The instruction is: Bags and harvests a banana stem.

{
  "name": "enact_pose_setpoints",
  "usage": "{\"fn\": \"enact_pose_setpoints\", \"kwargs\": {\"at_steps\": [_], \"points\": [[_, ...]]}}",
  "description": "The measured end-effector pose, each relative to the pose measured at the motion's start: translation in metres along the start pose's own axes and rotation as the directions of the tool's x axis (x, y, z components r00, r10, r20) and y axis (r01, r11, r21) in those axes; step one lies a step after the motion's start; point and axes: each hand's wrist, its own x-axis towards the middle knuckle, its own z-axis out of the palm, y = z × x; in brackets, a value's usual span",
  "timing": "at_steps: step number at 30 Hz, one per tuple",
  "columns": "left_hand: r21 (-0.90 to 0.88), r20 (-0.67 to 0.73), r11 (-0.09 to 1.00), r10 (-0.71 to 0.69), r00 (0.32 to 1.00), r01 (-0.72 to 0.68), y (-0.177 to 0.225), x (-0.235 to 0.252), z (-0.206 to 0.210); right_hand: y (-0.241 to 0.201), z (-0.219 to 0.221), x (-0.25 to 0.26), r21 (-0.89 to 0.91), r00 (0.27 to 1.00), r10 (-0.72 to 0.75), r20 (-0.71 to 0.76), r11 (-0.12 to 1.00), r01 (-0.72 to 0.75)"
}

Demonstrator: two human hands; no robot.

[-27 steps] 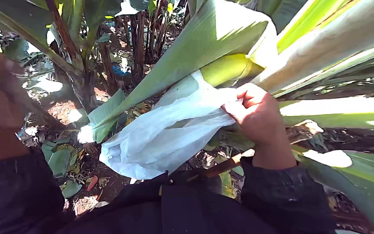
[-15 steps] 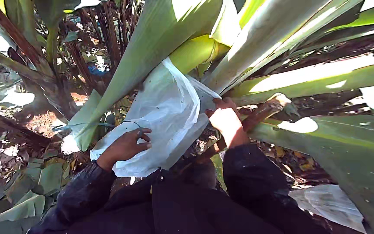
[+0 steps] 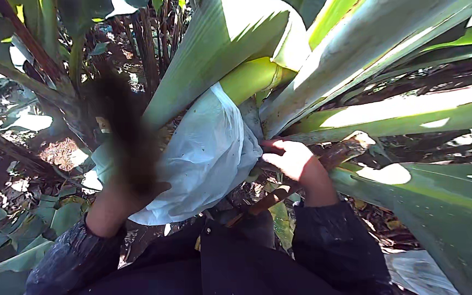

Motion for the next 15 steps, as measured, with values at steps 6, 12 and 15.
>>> {"fn": "enact_pose_setpoints", "kwargs": {"at_steps": [6,12,15], "points": [[-0.309,0.585,0.943,0.293,0.757,-0.127,-0.069,-0.066,0.020,-0.016,-0.023,-0.019,0.037,0.985,0.000,-0.173,0.999,0.006],[-0.171,0.769,0.984,0.100,0.631,0.052,-0.041,-0.135,0.043,-0.033,-0.023,-0.014,0.144,0.975,-0.046,-0.218,0.986,0.079],[-0.061,0.789,0.998,0.038,0.613,0.017,-0.049,-0.130,0.069,-0.050,-0.011,-0.007,0.155,0.955,-0.189,-0.229,0.961,0.228]]}}
